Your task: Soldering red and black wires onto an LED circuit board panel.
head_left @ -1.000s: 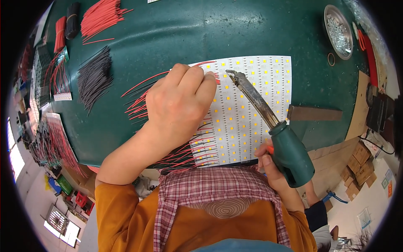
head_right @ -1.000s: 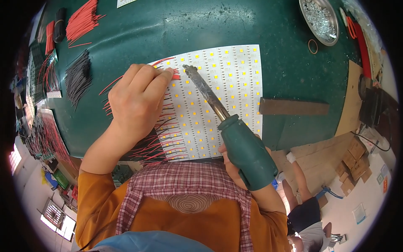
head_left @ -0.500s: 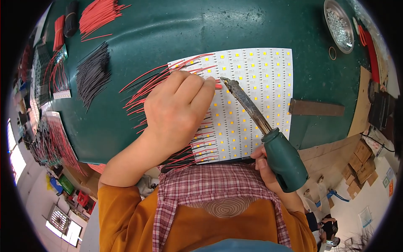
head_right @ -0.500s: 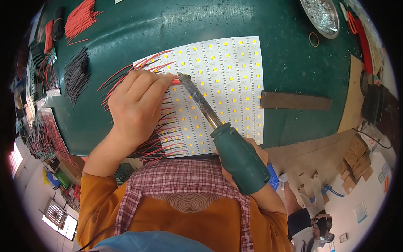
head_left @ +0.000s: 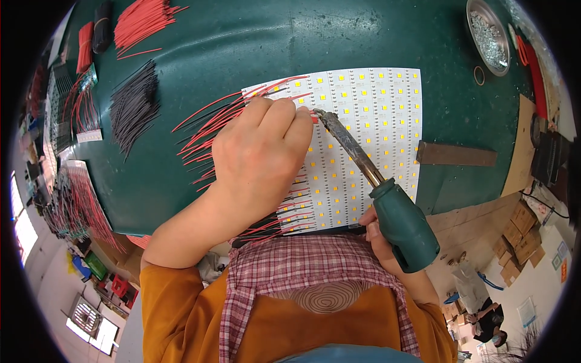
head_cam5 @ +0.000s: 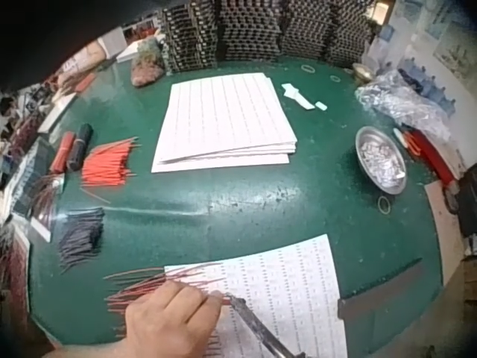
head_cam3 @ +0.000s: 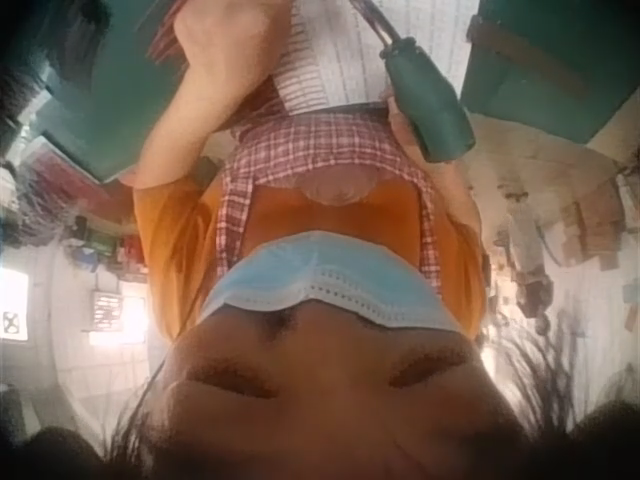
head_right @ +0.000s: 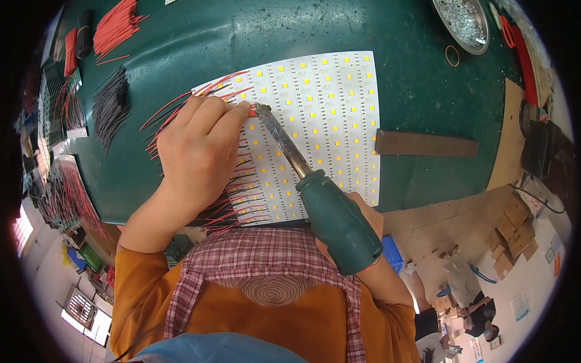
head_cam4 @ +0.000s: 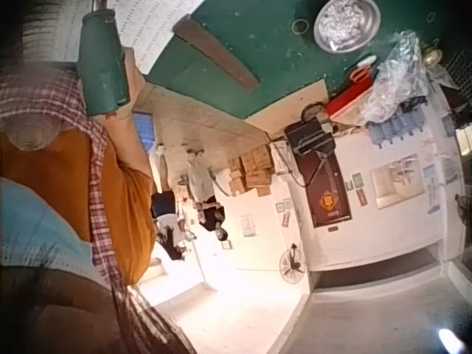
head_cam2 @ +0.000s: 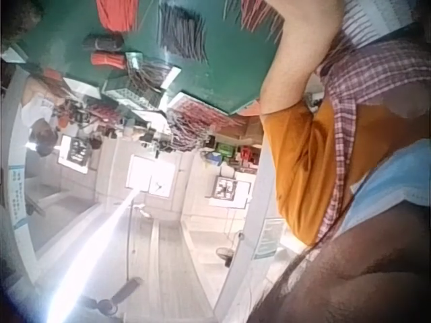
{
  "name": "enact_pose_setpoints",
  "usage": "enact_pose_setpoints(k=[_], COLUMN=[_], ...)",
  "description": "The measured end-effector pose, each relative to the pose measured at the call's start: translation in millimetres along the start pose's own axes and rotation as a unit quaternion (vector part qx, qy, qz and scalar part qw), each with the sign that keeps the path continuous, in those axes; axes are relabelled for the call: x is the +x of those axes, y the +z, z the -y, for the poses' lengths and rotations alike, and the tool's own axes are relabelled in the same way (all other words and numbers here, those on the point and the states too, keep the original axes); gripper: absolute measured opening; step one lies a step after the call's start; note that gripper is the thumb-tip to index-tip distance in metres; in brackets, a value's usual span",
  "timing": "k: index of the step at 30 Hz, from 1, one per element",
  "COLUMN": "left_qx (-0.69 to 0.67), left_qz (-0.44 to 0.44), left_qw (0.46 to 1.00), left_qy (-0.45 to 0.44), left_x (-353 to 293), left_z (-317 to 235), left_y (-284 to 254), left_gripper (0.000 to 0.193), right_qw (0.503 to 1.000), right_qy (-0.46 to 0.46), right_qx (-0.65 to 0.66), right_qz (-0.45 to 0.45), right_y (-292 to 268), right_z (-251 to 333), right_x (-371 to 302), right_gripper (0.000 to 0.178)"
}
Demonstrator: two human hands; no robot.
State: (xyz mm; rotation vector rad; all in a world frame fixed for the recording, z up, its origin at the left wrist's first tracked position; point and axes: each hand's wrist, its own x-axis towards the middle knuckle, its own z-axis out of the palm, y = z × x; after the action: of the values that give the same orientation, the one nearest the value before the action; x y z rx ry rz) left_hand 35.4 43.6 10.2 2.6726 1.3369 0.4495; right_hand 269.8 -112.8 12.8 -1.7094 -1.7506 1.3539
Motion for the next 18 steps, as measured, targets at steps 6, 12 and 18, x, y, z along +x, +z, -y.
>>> enact_pose_setpoints(k=[6, 12, 18], left_qx=[0.013, 0.022, -0.03], left_qz=[-0.007, -0.021, -0.079], left_qw=[0.999, 0.999, 0.995], left_qy=[0.035, 0.031, 0.059], left_x=[-3.9, -3.2, -8.7], left_z=[5.9, 5.7, 10.4], left_y=[6.3, 6.5, 7.7], left_gripper=[0.023, 0.022, 0.029], right_qw=[0.924, 0.929, 0.972], right_qy=[0.118, 0.117, 0.082], right_qx=[0.359, 0.34, 0.196], right_qz=[-0.067, -0.09, -0.099], right_y=[3.6, 10.2, 18.5], right_z=[8.6, 8.1, -0.5], right_x=[-5.5, -3.7, -12.5], right_gripper=[0.023, 0.03, 0.035])
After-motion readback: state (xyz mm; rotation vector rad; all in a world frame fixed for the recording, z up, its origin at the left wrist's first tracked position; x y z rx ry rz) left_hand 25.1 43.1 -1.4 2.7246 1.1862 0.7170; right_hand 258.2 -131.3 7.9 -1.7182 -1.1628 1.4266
